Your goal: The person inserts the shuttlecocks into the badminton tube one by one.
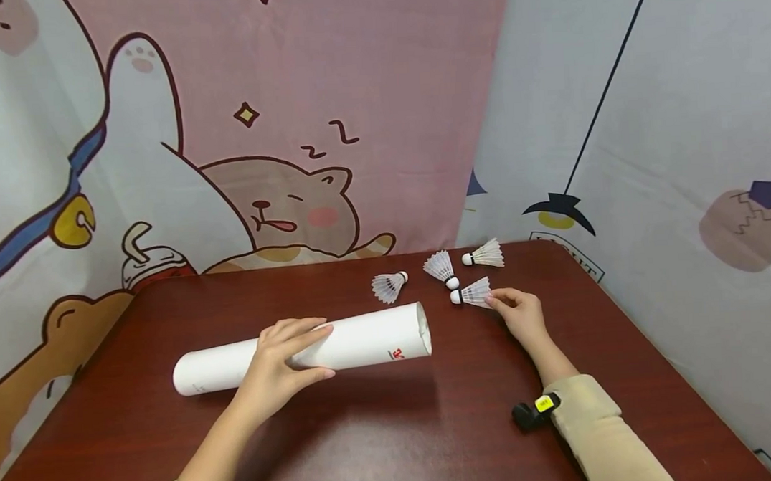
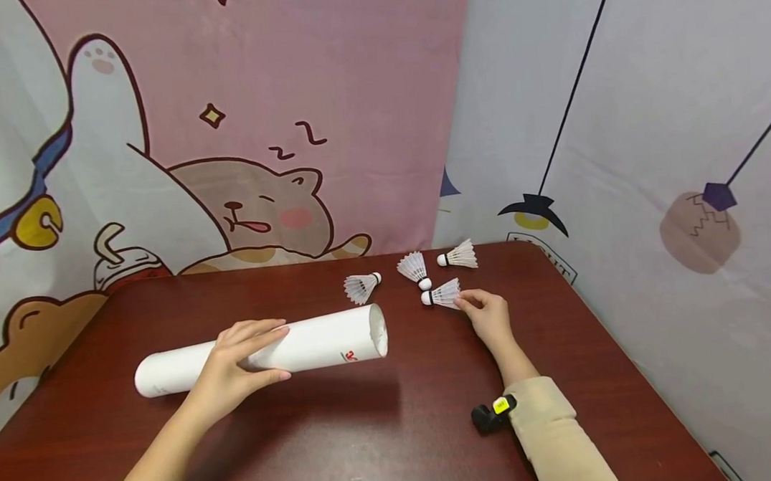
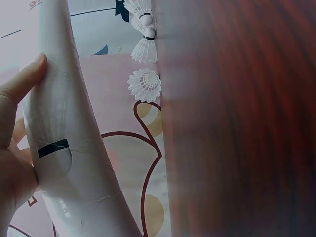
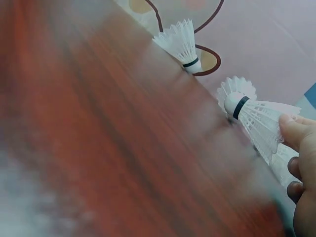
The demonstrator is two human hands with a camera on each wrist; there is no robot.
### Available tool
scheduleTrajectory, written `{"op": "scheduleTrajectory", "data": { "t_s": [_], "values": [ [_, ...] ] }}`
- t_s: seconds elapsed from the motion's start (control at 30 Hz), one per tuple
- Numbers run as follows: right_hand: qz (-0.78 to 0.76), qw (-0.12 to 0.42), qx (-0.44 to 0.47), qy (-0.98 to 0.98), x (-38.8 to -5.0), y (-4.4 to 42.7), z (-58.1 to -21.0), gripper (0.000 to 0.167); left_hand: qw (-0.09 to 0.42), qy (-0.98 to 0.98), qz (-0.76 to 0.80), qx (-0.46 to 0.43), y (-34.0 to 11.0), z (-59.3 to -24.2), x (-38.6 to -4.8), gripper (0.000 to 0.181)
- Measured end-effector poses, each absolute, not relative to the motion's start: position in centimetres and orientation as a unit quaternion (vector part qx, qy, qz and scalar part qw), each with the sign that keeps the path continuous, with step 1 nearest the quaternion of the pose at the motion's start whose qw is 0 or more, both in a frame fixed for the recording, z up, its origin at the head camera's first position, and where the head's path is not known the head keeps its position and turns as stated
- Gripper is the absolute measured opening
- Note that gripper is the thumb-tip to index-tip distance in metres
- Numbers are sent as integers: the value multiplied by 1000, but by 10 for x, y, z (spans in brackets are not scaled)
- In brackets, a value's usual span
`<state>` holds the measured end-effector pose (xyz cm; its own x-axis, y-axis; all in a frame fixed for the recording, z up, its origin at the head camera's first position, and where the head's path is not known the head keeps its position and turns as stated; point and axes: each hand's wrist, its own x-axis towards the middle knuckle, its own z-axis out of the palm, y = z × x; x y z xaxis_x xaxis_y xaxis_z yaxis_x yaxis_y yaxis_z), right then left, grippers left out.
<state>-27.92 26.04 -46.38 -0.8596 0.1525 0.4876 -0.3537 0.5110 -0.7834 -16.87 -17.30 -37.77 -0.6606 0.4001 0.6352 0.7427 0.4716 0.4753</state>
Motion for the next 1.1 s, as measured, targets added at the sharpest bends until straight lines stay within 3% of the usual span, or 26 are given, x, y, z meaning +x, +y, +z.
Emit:
{"op": "scheduleTrajectory", "data": {
  "t_s": [0.23,0.63,1.1],
  "values": [
    [520,299,89,-795,-265,248,-439,7,226,-827,-381,-346,-173,-377,-168,63],
    [567,320,179,-737,-225,216,-367,8,237,-824,-380,-348,-173,-377,-169,63],
    [561,317,333,-688,-203,213,-335,26,263,-819,-383,-339,-174,-378,-171,66]
  ]
}}
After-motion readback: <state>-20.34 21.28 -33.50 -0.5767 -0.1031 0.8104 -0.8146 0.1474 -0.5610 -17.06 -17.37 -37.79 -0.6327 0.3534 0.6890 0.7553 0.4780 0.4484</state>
